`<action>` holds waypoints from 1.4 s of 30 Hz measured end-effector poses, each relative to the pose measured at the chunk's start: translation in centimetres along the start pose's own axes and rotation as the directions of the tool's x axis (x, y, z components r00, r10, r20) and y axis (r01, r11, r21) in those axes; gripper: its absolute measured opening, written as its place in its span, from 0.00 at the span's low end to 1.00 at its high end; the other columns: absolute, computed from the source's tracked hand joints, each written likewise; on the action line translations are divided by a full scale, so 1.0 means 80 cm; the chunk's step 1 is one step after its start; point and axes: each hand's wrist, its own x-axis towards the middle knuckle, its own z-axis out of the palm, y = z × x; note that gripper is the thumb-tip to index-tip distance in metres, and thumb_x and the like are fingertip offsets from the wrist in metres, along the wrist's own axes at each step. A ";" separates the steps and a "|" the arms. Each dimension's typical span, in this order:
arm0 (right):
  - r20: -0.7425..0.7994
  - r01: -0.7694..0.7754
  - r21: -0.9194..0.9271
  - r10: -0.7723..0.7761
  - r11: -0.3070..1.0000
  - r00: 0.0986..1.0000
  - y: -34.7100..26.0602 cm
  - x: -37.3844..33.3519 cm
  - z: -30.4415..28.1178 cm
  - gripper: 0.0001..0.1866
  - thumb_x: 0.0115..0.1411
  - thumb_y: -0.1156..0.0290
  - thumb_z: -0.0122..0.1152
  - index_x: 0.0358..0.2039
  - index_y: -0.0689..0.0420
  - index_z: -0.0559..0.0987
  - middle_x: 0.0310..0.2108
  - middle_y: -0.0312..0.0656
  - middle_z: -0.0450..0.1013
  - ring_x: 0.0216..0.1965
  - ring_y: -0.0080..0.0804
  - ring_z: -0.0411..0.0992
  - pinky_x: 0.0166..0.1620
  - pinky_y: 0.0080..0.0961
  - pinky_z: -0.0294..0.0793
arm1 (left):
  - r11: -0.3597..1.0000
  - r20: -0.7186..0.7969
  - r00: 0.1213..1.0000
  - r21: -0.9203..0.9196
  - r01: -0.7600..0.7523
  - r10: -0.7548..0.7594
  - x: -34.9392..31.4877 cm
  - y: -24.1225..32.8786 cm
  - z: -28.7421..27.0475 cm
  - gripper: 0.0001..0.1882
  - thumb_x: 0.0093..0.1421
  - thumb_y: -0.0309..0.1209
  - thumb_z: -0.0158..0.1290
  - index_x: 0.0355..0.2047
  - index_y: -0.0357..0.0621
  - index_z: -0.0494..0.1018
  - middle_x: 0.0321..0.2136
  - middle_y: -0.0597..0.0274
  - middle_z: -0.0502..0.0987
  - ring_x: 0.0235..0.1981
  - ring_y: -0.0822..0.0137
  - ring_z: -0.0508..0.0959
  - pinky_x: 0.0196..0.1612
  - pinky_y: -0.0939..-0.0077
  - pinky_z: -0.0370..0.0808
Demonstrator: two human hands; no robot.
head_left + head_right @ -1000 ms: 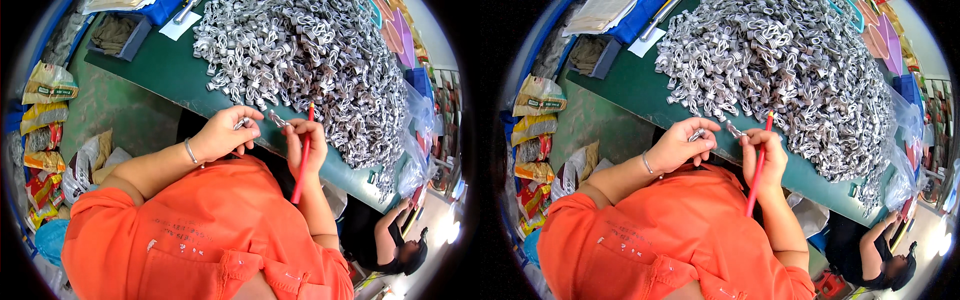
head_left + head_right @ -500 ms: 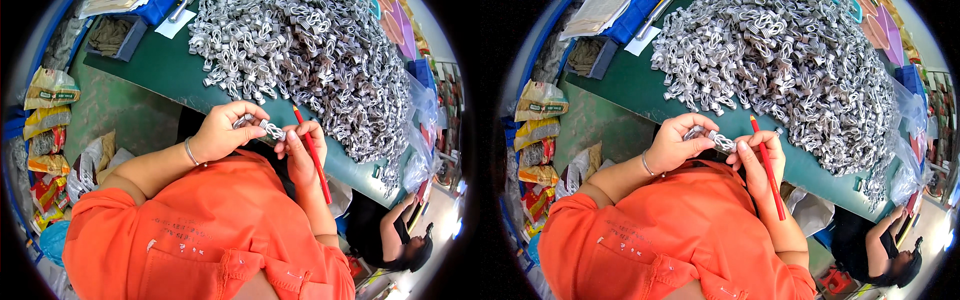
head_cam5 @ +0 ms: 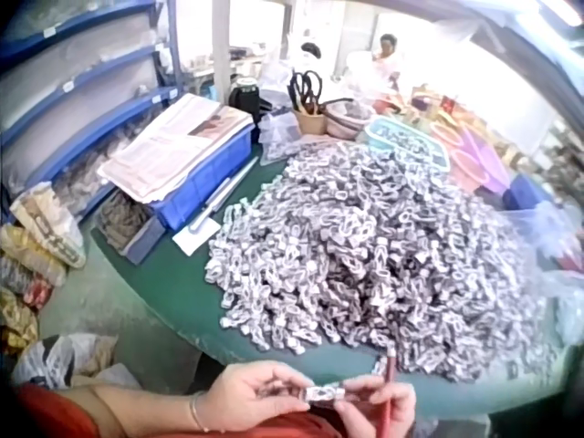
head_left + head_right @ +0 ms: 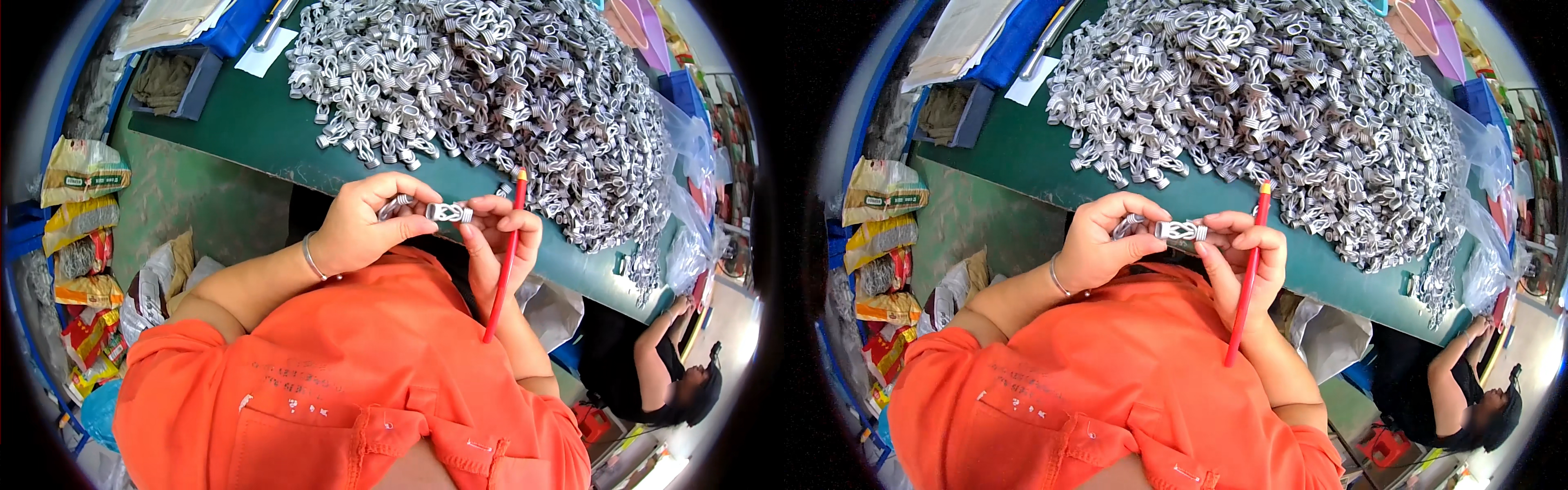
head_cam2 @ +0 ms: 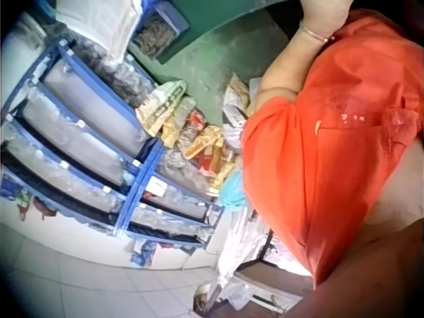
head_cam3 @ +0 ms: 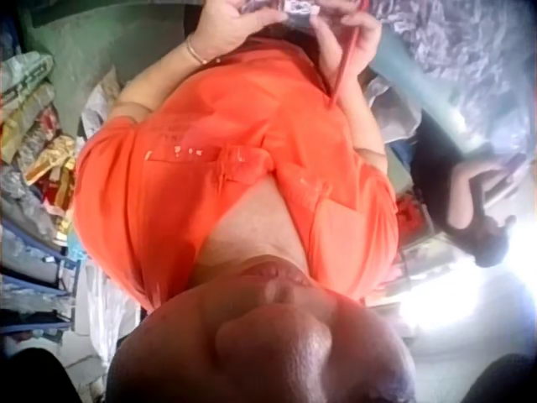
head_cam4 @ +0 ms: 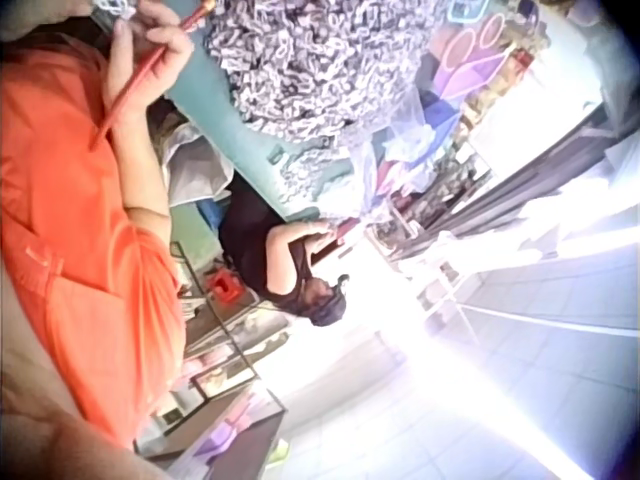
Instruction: The person picks up metal clips from a pile on a workbench and connects them together by hand using a pencil to guide and position the pieces.
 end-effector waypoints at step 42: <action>0.255 0.360 -0.869 -0.316 0.339 0.914 -0.010 0.016 -0.061 0.16 0.39 0.87 0.63 0.25 0.59 0.67 0.25 0.43 0.72 0.24 0.39 0.68 0.28 0.27 0.68 | 0.736 0.135 0.960 -0.618 0.275 -0.245 0.015 -0.021 -0.008 0.10 0.59 0.29 0.45 0.39 0.37 0.67 0.25 0.60 0.70 0.28 0.69 0.75 0.22 0.76 0.74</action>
